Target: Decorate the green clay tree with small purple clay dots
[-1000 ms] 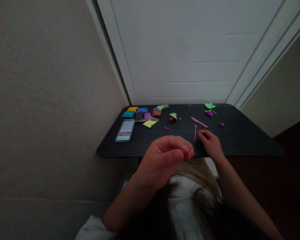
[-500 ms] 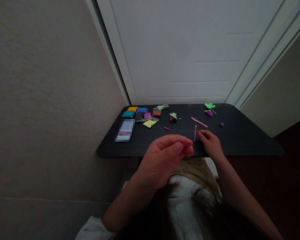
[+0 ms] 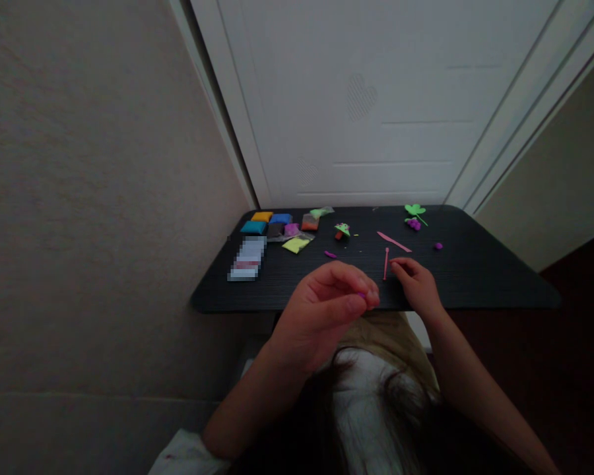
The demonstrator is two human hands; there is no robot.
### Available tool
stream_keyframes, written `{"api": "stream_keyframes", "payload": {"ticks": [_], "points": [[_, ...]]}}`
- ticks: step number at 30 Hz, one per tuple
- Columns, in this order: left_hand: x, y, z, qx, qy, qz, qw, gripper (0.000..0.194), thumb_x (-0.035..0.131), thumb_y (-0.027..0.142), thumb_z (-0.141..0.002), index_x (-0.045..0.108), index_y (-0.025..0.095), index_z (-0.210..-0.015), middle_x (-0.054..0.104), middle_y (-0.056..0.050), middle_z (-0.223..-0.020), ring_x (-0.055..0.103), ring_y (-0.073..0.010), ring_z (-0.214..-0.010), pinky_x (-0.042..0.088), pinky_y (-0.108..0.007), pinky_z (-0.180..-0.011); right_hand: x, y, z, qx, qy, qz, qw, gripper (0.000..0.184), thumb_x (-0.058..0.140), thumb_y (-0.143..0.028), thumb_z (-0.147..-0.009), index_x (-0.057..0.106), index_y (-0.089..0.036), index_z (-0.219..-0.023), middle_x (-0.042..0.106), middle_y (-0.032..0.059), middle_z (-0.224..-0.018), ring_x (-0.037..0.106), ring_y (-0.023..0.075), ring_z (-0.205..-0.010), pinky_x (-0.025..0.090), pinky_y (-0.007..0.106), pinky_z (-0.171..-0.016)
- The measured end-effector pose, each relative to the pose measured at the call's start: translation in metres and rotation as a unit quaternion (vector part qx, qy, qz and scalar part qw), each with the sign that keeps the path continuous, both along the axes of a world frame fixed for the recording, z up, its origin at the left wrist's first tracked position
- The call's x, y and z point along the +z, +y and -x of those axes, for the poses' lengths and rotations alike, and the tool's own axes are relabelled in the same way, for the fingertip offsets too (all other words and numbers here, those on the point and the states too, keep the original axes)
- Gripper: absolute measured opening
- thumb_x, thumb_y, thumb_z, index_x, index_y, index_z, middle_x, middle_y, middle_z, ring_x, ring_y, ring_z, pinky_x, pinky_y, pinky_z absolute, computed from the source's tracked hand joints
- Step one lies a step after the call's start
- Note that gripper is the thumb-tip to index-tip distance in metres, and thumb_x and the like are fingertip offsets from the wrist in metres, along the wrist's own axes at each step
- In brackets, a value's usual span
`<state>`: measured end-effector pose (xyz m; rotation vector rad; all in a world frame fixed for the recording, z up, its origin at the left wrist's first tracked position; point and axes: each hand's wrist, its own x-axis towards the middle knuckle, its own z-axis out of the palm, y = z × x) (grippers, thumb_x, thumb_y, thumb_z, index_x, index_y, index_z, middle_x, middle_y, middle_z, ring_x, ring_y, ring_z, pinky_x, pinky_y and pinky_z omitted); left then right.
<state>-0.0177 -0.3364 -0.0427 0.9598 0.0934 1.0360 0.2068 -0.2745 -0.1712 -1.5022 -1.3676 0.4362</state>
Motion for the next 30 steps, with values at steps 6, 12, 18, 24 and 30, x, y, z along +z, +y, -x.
{"api": "stream_keyframes", "payload": {"ticks": [6, 12, 18, 24, 30], "points": [[0.0006, -0.0001, -0.0003, -0.002, -0.009, -0.004, 1.000, 0.004, 0.058, 0.014, -0.070, 0.059, 0.015, -0.074, 0.052, 0.001, -0.070, 0.047, -0.0104, -0.071, 0.033, -0.027, -0.069, -0.0008, 0.0007, -0.0004, 0.001, 0.003, 0.001, 1.000, 0.025, 0.048, -0.040, -0.076, 0.060, -0.021, -0.087, 0.063, 0.0022, -0.082, 0.056, 0.0162, -0.074, 0.041, 0.029, -0.069], [0.0007, 0.0009, 0.0000, -0.001, -0.022, -0.011, 1.000, 0.005, 0.058, 0.018, -0.071, 0.057, 0.014, -0.072, 0.051, 0.000, -0.068, 0.046, -0.0113, -0.072, 0.034, -0.027, -0.069, -0.0020, 0.0023, -0.0007, 0.003, 0.004, 0.001, 1.000, 0.025, 0.048, -0.040, -0.077, 0.060, -0.021, -0.088, 0.063, 0.0024, -0.083, 0.056, 0.0166, -0.075, 0.041, 0.030, -0.069], [0.0011, 0.0005, -0.0005, -0.008, -0.007, -0.011, 1.000, 0.009, 0.062, 0.011, -0.066, 0.055, 0.015, -0.071, 0.052, 0.001, -0.068, 0.047, -0.0104, -0.070, 0.034, -0.026, -0.067, -0.0023, 0.0018, -0.0017, 0.005, 0.001, 0.004, 1.000, 0.025, 0.047, -0.040, -0.077, 0.060, -0.021, -0.087, 0.063, 0.0021, -0.084, 0.056, 0.0167, -0.076, 0.041, 0.030, -0.069], [-0.0019, -0.0006, 0.0002, 0.004, 0.027, 0.004, 1.000, 0.008, 0.058, 0.014, -0.072, 0.063, 0.017, -0.078, 0.053, 0.000, -0.067, 0.049, -0.0106, -0.070, 0.035, -0.027, -0.067, -0.0021, 0.0010, -0.0020, 0.008, -0.002, 0.008, 1.000, 0.024, 0.047, -0.039, -0.077, 0.060, -0.022, -0.088, 0.063, 0.0018, -0.083, 0.056, 0.0167, -0.075, 0.040, 0.030, -0.070], [0.0002, -0.0011, -0.0009, 0.000, 0.020, 0.007, 1.000, 0.014, 0.051, 0.022, -0.078, 0.064, 0.015, -0.076, 0.052, -0.001, -0.064, 0.048, -0.0113, -0.068, 0.034, -0.027, -0.066, -0.0002, -0.0003, -0.0007, 0.010, -0.002, 0.009, 1.000, 0.025, 0.047, -0.040, -0.077, 0.060, -0.022, -0.088, 0.063, 0.0022, -0.084, 0.056, 0.0169, -0.075, 0.041, 0.030, -0.069]]}}
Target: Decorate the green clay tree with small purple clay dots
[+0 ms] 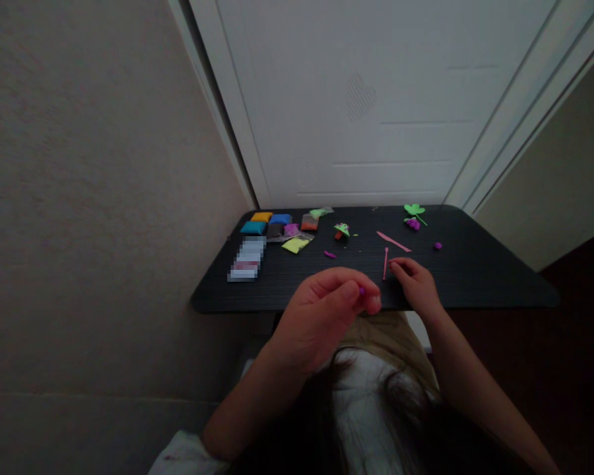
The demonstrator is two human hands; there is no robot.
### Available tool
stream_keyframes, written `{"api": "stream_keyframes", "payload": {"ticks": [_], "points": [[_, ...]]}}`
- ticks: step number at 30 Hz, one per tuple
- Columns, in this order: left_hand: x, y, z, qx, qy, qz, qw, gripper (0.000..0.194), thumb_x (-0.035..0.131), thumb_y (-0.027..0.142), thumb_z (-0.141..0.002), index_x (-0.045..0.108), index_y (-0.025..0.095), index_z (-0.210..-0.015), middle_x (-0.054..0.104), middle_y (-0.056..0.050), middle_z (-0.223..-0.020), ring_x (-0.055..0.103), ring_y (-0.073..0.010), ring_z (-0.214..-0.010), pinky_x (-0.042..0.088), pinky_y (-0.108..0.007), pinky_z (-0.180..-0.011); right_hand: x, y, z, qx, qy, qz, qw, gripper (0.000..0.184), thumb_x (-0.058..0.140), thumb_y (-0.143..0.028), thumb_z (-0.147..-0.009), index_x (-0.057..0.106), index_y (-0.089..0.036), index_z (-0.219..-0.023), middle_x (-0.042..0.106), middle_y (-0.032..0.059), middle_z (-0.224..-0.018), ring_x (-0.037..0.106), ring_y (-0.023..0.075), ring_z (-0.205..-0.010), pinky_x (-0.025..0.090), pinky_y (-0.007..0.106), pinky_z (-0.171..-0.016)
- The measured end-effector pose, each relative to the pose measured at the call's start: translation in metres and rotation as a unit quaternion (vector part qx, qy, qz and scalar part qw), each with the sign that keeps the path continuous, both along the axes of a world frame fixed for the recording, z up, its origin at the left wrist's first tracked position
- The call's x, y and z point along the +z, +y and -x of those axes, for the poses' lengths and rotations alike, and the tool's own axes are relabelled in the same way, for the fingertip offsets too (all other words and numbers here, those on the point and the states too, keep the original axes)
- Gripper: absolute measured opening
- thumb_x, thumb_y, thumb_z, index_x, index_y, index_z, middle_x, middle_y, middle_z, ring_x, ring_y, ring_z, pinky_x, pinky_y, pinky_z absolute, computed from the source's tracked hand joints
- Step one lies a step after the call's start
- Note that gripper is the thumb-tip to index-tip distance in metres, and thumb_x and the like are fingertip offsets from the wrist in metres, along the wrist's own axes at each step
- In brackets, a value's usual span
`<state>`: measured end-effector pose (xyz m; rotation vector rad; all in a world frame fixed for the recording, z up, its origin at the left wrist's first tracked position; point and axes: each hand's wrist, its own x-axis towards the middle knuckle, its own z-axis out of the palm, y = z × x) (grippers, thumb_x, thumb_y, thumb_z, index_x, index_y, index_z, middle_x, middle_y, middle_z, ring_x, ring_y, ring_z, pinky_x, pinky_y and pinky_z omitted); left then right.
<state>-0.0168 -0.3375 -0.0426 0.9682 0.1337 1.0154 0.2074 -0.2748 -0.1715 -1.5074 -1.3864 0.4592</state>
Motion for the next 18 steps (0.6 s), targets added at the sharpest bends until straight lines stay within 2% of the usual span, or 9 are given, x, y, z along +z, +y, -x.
{"api": "stream_keyframes", "payload": {"ticks": [5, 8, 11, 14, 18], "points": [[0.0011, 0.0002, -0.0009, -0.003, -0.017, -0.016, 1.000, 0.015, 0.055, 0.027, -0.075, 0.060, 0.015, -0.068, 0.049, 0.000, -0.062, 0.047, -0.0110, -0.066, 0.034, -0.027, -0.065, 0.0016, -0.0007, 0.0002, 0.002, 0.003, 0.000, 1.000, 0.026, 0.047, -0.041, -0.077, 0.060, -0.021, -0.087, 0.063, 0.0023, -0.082, 0.056, 0.0166, -0.073, 0.041, 0.029, -0.067], [0.0004, 0.0002, -0.0009, -0.010, -0.017, -0.022, 1.000, 0.006, 0.062, 0.020, -0.068, 0.058, 0.016, -0.070, 0.051, 0.001, -0.064, 0.047, -0.0102, -0.067, 0.034, -0.026, -0.066, 0.0012, -0.0005, 0.0001, 0.000, 0.005, -0.001, 1.000, 0.027, 0.046, -0.041, -0.077, 0.060, -0.020, -0.088, 0.063, 0.0027, -0.081, 0.056, 0.0166, -0.073, 0.041, 0.029, -0.067], [-0.0003, -0.0001, -0.0006, -0.013, -0.007, -0.016, 1.000, 0.010, 0.064, 0.012, -0.065, 0.058, 0.017, -0.071, 0.053, 0.002, -0.067, 0.048, -0.0100, -0.069, 0.035, -0.025, -0.067, 0.0016, -0.0007, 0.0004, -0.001, 0.005, -0.002, 1.000, 0.028, 0.047, -0.042, -0.076, 0.060, -0.020, -0.087, 0.063, 0.0028, -0.081, 0.056, 0.0167, -0.072, 0.041, 0.030, -0.067], [-0.0006, -0.0005, -0.0002, -0.011, 0.005, -0.016, 1.000, 0.009, 0.061, 0.012, -0.068, 0.061, 0.017, -0.075, 0.055, 0.001, -0.068, 0.050, -0.0107, -0.070, 0.036, -0.026, -0.067, 0.0030, -0.0012, 0.0011, -0.002, 0.003, -0.003, 1.000, 0.028, 0.047, -0.042, -0.076, 0.061, -0.020, -0.087, 0.064, 0.0029, -0.081, 0.056, 0.0168, -0.072, 0.041, 0.030, -0.068], [0.0006, -0.0002, -0.0003, -0.007, 0.005, -0.011, 1.000, 0.012, 0.053, 0.022, -0.076, 0.064, 0.017, -0.077, 0.055, -0.001, -0.067, 0.050, -0.0120, -0.069, 0.037, -0.028, -0.067, 0.0033, -0.0013, 0.0016, -0.004, 0.001, -0.003, 1.000, 0.030, 0.047, -0.043, -0.076, 0.061, -0.019, -0.087, 0.063, 0.0039, -0.082, 0.055, 0.0174, -0.072, 0.041, 0.030, -0.067]]}}
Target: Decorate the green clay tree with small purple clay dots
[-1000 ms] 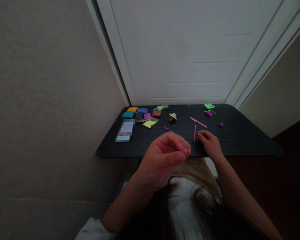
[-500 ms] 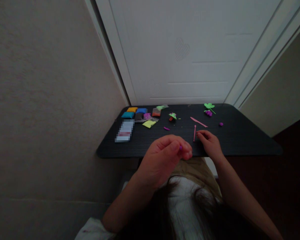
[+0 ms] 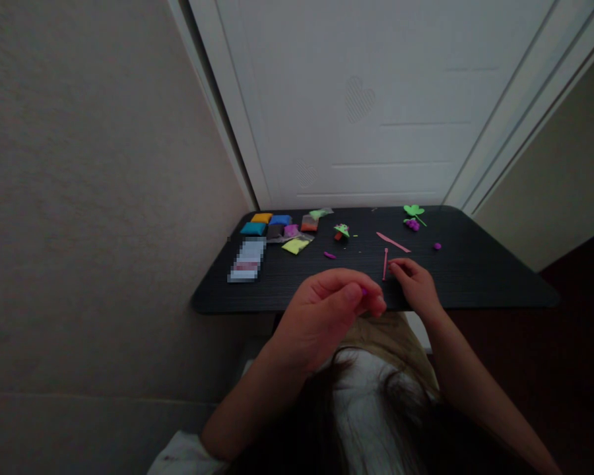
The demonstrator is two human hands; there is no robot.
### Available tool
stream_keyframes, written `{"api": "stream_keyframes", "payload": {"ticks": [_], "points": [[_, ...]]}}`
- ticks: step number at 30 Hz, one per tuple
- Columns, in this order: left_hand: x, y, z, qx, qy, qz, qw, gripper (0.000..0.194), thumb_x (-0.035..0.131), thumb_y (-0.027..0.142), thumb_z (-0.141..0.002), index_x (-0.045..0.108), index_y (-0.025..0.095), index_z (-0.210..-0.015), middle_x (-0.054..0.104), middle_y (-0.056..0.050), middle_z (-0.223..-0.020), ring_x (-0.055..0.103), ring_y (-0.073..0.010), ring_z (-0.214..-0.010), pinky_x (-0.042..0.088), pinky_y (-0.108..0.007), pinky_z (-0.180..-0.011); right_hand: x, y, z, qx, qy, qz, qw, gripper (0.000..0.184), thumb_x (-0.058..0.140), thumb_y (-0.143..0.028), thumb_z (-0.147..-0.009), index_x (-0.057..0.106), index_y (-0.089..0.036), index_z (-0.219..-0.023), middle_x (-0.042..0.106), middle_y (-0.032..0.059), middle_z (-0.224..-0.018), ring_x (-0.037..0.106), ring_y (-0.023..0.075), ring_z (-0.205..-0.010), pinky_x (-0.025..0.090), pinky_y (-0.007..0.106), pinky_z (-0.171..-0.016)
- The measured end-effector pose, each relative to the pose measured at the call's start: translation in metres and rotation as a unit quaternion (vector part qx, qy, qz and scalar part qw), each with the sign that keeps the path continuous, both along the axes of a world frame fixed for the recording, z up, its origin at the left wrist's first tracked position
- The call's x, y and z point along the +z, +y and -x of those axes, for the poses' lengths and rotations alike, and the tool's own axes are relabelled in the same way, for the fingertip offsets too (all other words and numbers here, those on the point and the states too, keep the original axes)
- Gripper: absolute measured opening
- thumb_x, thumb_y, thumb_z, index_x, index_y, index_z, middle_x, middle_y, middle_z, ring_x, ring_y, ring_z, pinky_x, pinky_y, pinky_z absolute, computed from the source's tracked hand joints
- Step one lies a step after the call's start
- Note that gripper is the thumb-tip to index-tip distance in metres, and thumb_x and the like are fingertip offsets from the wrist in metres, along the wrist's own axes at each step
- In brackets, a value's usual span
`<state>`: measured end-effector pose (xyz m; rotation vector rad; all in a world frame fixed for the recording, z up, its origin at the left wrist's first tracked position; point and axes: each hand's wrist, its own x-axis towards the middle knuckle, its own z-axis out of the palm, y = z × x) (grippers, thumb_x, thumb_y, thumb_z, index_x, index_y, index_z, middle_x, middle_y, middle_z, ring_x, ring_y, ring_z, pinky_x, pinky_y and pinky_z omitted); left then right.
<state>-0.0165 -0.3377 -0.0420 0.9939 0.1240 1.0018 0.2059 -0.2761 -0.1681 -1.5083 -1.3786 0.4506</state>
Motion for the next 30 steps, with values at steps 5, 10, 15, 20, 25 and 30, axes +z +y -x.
{"api": "stream_keyframes", "payload": {"ticks": [5, 10, 15, 20, 25, 30], "points": [[0.0024, 0.0013, -0.0008, 0.006, -0.009, -0.002, 1.000, 0.023, 0.050, 0.032, -0.078, 0.059, 0.016, -0.065, 0.048, 0.000, -0.060, 0.047, -0.0110, -0.064, 0.036, -0.026, -0.063, -0.0015, 0.0006, -0.0002, 0.000, -0.001, 0.001, 1.000, 0.029, 0.046, -0.042, -0.076, 0.061, -0.020, -0.087, 0.063, 0.0033, -0.082, 0.055, 0.0169, -0.072, 0.041, 0.030, -0.067], [0.0010, 0.0016, -0.0008, -0.009, -0.024, -0.015, 1.000, 0.010, 0.063, 0.025, -0.068, 0.056, 0.018, -0.069, 0.049, 0.002, -0.061, 0.047, -0.0104, -0.065, 0.036, -0.026, -0.064, -0.0009, -0.0002, -0.0005, 0.003, -0.005, 0.000, 1.000, 0.028, 0.047, -0.042, -0.076, 0.061, -0.020, -0.087, 0.063, 0.0030, -0.081, 0.055, 0.0164, -0.071, 0.040, 0.029, -0.066], [0.0002, 0.0000, -0.0002, -0.024, -0.029, -0.009, 0.999, 0.012, 0.065, 0.012, -0.063, 0.056, 0.017, -0.070, 0.052, 0.002, -0.066, 0.048, -0.0108, -0.069, 0.036, -0.026, -0.065, -0.0011, 0.0000, -0.0011, 0.000, -0.004, 0.001, 1.000, 0.028, 0.047, -0.042, -0.076, 0.061, -0.020, -0.087, 0.063, 0.0031, -0.080, 0.055, 0.0166, -0.071, 0.040, 0.029, -0.066], [-0.0018, -0.0006, 0.0005, -0.009, -0.015, -0.023, 1.000, 0.010, 0.065, 0.012, -0.064, 0.061, 0.017, -0.072, 0.054, 0.001, -0.067, 0.048, -0.0113, -0.070, 0.036, -0.026, -0.066, -0.0008, 0.0005, -0.0005, 0.001, 0.001, 0.000, 1.000, 0.029, 0.047, -0.042, -0.076, 0.061, -0.019, -0.087, 0.063, 0.0034, -0.081, 0.056, 0.0165, -0.072, 0.041, 0.029, -0.067], [-0.0030, -0.0003, 0.0004, -0.001, 0.002, -0.032, 0.999, 0.008, 0.066, 0.016, -0.064, 0.064, 0.019, -0.071, 0.054, 0.000, -0.065, 0.048, -0.0115, -0.069, 0.036, -0.026, -0.065, 0.0003, -0.0005, -0.0002, -0.003, 0.003, 0.001, 1.000, 0.030, 0.047, -0.042, -0.075, 0.061, -0.019, -0.087, 0.064, 0.0042, -0.082, 0.056, 0.0171, -0.072, 0.041, 0.030, -0.067], [-0.0041, -0.0011, 0.0008, 0.008, 0.002, -0.036, 0.999, 0.007, 0.065, 0.018, -0.064, 0.063, 0.020, -0.071, 0.054, 0.001, -0.065, 0.049, -0.0108, -0.068, 0.037, -0.026, -0.064, -0.0002, -0.0003, 0.0001, -0.003, 0.003, 0.004, 1.000, 0.030, 0.047, -0.042, -0.075, 0.061, -0.019, -0.087, 0.064, 0.0038, -0.082, 0.056, 0.0171, -0.072, 0.041, 0.030, -0.067]]}}
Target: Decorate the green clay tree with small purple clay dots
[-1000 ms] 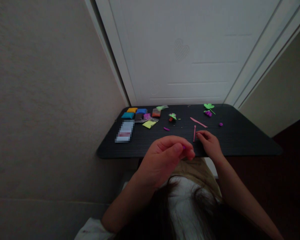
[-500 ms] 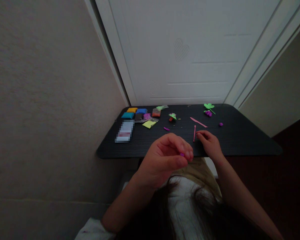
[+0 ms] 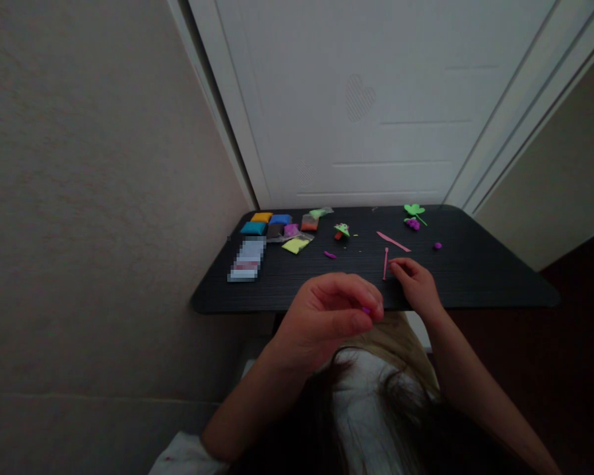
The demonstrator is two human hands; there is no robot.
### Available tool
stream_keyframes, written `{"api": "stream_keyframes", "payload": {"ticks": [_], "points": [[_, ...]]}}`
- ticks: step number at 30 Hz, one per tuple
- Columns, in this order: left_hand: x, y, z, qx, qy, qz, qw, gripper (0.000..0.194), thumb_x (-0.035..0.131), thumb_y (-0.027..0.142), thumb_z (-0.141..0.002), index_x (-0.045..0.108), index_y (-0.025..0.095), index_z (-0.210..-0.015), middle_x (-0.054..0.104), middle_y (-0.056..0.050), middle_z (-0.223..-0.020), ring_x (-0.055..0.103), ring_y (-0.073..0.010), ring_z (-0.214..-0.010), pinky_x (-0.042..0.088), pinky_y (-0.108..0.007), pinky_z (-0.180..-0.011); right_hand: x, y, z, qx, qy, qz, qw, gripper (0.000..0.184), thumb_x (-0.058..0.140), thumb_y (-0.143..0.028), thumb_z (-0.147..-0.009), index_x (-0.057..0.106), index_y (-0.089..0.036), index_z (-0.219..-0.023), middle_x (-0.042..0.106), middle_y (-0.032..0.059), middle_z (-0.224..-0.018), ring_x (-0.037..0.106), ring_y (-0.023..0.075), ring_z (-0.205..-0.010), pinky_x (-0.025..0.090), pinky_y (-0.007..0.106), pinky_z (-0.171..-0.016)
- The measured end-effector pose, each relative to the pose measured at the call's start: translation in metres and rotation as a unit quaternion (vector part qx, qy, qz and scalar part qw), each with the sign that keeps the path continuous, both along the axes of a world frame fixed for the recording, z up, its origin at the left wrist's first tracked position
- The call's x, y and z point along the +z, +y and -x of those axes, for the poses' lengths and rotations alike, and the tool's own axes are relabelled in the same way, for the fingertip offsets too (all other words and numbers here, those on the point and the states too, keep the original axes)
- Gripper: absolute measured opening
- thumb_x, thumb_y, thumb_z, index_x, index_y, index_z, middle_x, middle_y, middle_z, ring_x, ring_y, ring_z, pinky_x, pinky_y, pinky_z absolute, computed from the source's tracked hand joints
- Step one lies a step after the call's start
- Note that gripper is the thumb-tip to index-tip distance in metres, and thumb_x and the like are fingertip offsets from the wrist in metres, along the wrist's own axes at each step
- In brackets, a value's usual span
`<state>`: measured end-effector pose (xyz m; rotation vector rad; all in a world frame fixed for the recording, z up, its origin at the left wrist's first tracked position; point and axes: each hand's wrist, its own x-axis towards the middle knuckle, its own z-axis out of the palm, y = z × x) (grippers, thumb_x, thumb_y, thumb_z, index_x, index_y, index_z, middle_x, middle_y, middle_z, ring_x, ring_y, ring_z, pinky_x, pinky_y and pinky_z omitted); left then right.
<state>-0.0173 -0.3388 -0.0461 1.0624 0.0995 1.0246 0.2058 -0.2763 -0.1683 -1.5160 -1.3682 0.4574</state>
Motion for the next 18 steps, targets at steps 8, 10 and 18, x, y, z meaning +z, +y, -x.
{"api": "stream_keyframes", "payload": {"ticks": [8, 10, 18], "points": [[-0.041, 0.068, -0.011, 0.274, 0.402, -0.322, 0.812, 0.025, 0.044, 0.034, -0.081, 0.057, 0.015, -0.091, 0.061, -0.006, -0.085, 0.054, -0.0143, -0.078, 0.042, -0.030, -0.072, 0.002, 0.001, -0.001, 0.004, 0.005, 0.000, 1.000, 0.029, 0.047, -0.042, -0.075, 0.061, -0.019, -0.086, 0.064, 0.0034, -0.080, 0.056, 0.0170, -0.071, 0.040, 0.030, -0.066], [-0.053, 0.093, -0.016, 0.285, 0.439, -0.365, 0.770, 0.024, 0.047, 0.033, -0.079, 0.061, 0.014, -0.083, 0.062, -0.007, -0.086, 0.052, -0.0173, -0.084, 0.038, -0.034, -0.080, 0.003, 0.001, -0.002, 0.004, 0.009, -0.002, 1.000, 0.029, 0.047, -0.042, -0.075, 0.061, -0.019, -0.085, 0.064, 0.0034, -0.079, 0.056, 0.0169, -0.070, 0.040, 0.030, -0.065], [-0.084, 0.134, -0.025, 0.229, 0.520, -0.516, 0.641, 0.019, 0.049, 0.027, -0.078, 0.064, 0.017, -0.084, 0.062, -0.007, -0.088, 0.046, -0.0195, -0.095, 0.032, -0.036, -0.086, 0.006, 0.000, -0.001, 0.005, 0.025, -0.013, 1.000, 0.029, 0.046, -0.042, -0.075, 0.062, -0.019, -0.084, 0.063, 0.0026, -0.078, 0.055, 0.0160, -0.070, 0.040, 0.028, -0.064]]}}
